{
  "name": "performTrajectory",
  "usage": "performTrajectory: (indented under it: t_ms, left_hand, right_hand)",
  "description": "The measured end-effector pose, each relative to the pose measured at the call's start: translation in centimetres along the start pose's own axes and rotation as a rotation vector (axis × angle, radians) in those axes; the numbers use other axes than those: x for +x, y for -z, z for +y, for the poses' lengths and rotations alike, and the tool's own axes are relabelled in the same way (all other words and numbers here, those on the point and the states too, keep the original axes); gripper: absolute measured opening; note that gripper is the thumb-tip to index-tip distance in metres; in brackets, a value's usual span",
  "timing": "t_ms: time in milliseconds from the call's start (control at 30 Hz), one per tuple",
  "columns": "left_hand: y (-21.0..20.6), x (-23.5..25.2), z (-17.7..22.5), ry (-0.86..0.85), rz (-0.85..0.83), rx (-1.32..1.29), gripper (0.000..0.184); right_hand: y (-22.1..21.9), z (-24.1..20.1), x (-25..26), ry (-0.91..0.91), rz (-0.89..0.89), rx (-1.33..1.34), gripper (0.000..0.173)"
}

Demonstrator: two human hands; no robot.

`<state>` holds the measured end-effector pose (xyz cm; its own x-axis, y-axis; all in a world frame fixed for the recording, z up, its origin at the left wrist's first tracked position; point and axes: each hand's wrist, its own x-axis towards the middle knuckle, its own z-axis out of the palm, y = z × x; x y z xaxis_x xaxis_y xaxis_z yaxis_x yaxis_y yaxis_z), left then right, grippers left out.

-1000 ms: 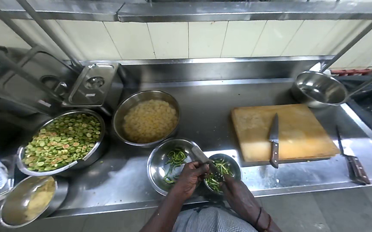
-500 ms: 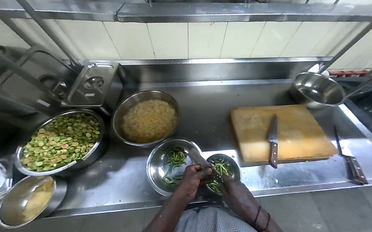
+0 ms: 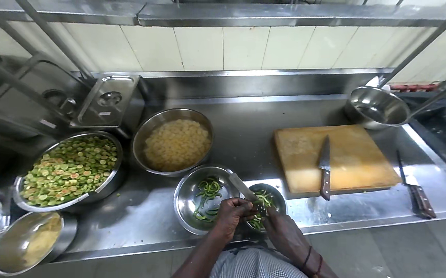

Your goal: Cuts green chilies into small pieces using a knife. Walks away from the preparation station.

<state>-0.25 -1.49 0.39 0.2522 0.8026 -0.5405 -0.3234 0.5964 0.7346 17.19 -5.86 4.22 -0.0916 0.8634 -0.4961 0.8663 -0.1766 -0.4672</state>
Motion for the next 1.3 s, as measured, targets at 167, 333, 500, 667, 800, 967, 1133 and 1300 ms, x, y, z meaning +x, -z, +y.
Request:
performTrajectory:
  t_ms: [167,333,500,667,800,967,1133,1300]
  left_hand:
    - [-0.3,0.1,-0.8,-0.008,0.007,0.044,0.01]
    - [-0.6,0.2,-1.0,-0.004,-0.008,0.094,0.018]
    - [-0.8,0.6,-1.0,-0.056,-0.001,0.213,0.01]
    - [0.6,1.4,-1.3,-0.241,-0.068,0.717,0.028]
    - [2.5,1.6,0.7,-0.291,0.116,0.895,0.025]
    - [7.1,1.8,3.3,-0.128,0.19,1.452,0.02]
    - [8.2,2.3,1.3,0.115,0.058,1.729,0.026]
    - [8.4,2.5,0.5,0.041,0.055,1.72,0.029]
  right_hand:
    - [-0.2,-0.2,0.2,0.02,-0.077,-0.007,0.035]
    - [-0.3,-0.4,0.1,0.016,-0.08,-0.016,0.035]
    - [-0.3,0.6,0.0,-0.037,0.116,0.077,0.033]
    - [-0.5,2.2,0.2,-0.02,0.346,0.21,0.029]
    - [-0.6,2.9,0.2,-0.024,0.383,0.224,0.028]
    - [-0.7,3.4,0.2,-0.025,0.394,0.222,0.027]
    - [-0.8,3.4,0.7,-0.021,0.336,0.22,0.03]
    - [-0.4,3.4,0.8,-0.033,0.358,0.274,0.029]
